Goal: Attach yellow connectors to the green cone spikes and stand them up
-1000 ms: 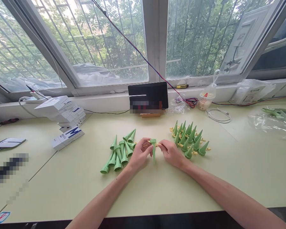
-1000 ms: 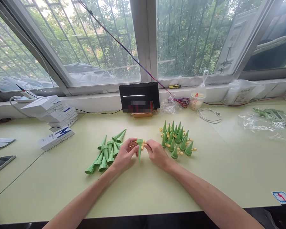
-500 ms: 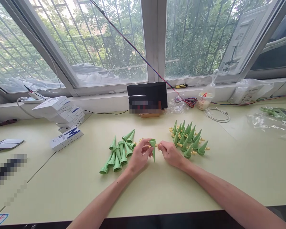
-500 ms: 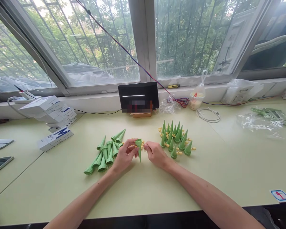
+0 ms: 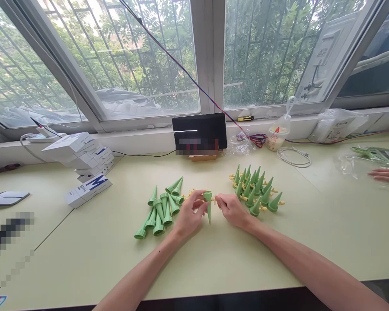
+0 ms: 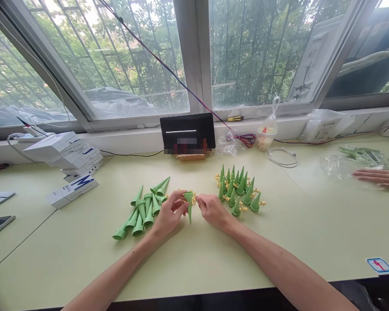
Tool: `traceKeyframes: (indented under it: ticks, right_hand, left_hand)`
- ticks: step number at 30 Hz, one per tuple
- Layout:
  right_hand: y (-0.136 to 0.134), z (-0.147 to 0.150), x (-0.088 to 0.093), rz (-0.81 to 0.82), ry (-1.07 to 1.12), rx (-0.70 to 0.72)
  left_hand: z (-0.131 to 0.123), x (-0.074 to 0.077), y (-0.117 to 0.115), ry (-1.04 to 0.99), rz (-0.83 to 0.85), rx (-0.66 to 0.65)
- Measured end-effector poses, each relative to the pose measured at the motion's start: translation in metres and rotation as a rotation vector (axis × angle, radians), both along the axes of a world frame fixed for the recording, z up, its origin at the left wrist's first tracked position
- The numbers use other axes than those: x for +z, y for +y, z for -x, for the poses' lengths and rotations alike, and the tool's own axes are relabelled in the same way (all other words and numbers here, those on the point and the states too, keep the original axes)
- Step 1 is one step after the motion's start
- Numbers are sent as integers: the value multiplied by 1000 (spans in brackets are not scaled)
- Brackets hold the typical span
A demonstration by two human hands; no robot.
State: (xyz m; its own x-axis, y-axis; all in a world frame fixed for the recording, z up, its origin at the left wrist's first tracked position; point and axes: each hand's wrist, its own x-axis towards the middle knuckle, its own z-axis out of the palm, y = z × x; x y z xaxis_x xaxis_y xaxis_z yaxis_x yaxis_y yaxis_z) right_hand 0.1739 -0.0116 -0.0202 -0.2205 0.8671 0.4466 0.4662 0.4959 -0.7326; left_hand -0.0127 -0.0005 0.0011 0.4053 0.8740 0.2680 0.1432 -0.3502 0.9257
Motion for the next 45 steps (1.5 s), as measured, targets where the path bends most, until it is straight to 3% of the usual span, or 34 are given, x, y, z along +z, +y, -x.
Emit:
traceKeyframes:
  ticks: [7,15,30,45]
  right_hand:
    - [-2,4,-1,-10,-39,24]
    - [-4,7,0,0,-37,43]
    - [-4,4,-1,-3,-48,44]
    - [-3,4,0,-42,-104,28]
  left_hand:
    - [-1,1,0,53,-14,52]
    - [2,1,4,123,8,-27]
    - [2,-4,6,149,51,-42]
    - [3,-8,8,266,-119,24]
